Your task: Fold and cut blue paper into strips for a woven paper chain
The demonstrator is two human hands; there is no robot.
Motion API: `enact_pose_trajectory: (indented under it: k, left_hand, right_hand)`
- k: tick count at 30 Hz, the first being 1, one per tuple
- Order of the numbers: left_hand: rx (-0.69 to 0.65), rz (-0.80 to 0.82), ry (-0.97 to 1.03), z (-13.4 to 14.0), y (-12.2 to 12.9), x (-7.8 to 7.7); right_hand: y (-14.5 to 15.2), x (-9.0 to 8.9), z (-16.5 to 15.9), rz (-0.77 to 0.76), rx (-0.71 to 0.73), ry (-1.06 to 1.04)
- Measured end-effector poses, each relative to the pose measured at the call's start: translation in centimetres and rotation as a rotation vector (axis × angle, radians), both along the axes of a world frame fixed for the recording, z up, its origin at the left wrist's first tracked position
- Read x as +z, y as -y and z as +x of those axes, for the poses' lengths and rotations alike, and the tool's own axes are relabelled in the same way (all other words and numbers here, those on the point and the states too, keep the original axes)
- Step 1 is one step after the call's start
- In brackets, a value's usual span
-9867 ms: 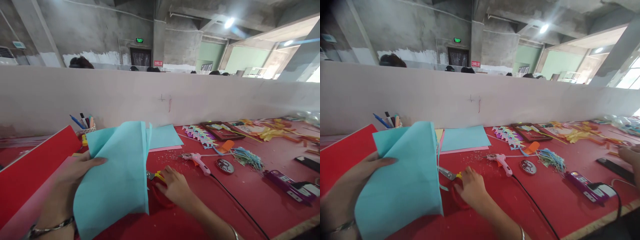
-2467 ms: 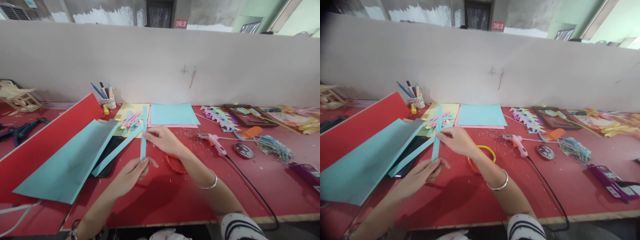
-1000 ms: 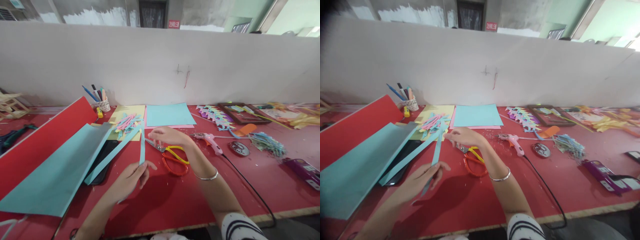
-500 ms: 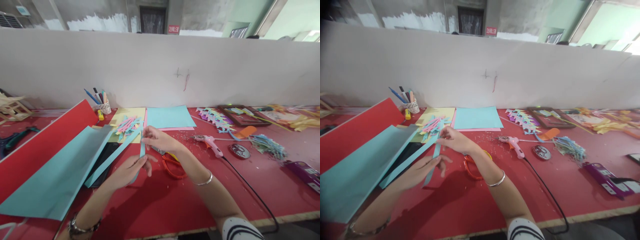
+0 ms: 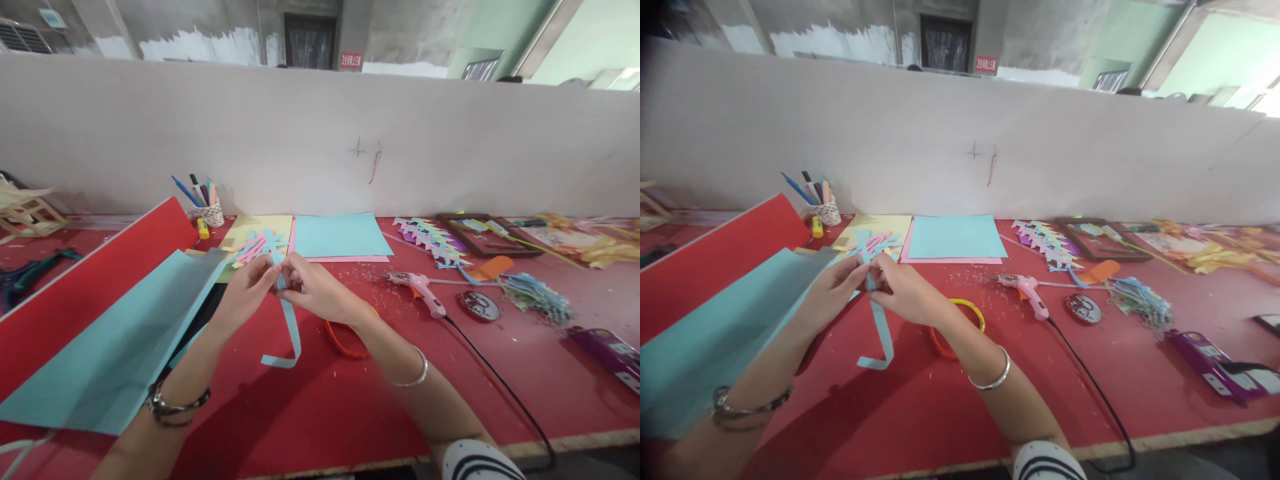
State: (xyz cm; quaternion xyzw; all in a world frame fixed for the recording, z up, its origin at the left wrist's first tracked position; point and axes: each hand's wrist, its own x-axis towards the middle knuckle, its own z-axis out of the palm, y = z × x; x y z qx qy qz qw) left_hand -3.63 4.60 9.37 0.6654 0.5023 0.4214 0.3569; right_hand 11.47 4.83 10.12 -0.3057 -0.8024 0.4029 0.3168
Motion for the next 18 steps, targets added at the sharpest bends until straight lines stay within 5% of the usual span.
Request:
enact_pose_trajectory:
  k: [6,18]
  left_hand:
    - [0.038,0.106,-0.228,0.2,-0.1,-0.1]
    - [-0.110,-0.070,-0.115,-1.9,-1.1,0.7]
  right_hand:
    - [-0.2,-0.2,0.2,0.013,-0.013,0.020]
    - [-0.4,0.1,1.0,0.064,-0.004,0.045]
